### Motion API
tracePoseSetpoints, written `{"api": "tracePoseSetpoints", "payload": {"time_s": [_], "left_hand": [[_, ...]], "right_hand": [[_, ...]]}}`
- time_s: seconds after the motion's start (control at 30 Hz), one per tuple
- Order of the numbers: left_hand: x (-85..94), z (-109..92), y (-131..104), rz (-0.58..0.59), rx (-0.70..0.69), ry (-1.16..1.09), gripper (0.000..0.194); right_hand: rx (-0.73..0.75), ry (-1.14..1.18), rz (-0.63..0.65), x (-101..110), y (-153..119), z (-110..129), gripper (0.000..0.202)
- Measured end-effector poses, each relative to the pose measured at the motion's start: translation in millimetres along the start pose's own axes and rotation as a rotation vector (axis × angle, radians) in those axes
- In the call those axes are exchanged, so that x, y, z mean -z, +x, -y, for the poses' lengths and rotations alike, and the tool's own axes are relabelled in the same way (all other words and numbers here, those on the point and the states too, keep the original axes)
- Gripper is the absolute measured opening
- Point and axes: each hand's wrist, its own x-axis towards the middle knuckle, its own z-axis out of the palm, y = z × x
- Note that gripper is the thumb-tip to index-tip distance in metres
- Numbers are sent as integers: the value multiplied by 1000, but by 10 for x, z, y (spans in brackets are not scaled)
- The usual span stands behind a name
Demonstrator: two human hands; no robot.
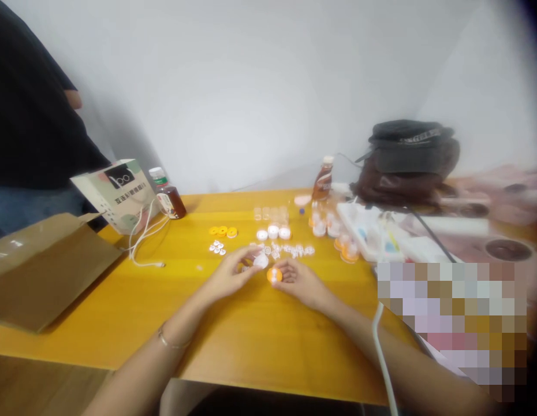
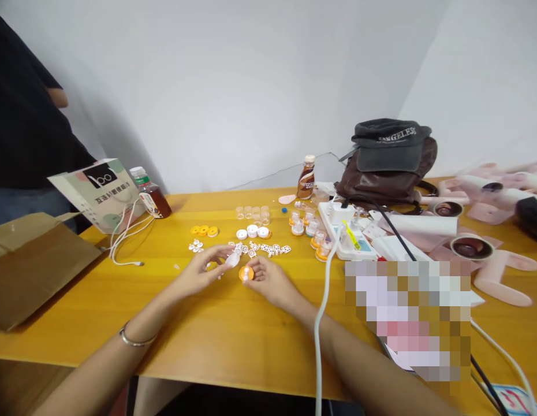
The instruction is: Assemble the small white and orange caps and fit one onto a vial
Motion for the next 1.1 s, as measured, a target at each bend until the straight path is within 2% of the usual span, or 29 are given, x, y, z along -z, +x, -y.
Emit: {"api": "tracePoseSetpoints", "payload": {"time_s": [0.17, 0.37, 0.53, 0.7, 0.87, 0.93, 1.1], "left_hand": [[3, -22, 27, 124, 98, -406, 40], [-17, -19, 8, 153, 179, -525, 40], [-40, -30, 10, 137, 172, -507, 35], [-51, -31, 30, 77, 101, -458, 32], [-109, 3, 29, 107, 34, -457, 33], [-135, -3, 14, 113, -18, -387, 32], [-151, -54, -17, 82, -240, -17, 34]], "right_hand": [[-64, 103, -70, 11, 8, 85, 28], [-7, 143, -94, 0, -43, 131, 34], [26, 106, -108, -5, -50, 134, 37], [40, 43, -160, -4, -51, 142, 37], [92, -25, -165, -6, -70, 146, 35], [114, -42, -146, -4, -75, 146, 34], [106, -18, -76, 5, -70, 143, 31]]}}
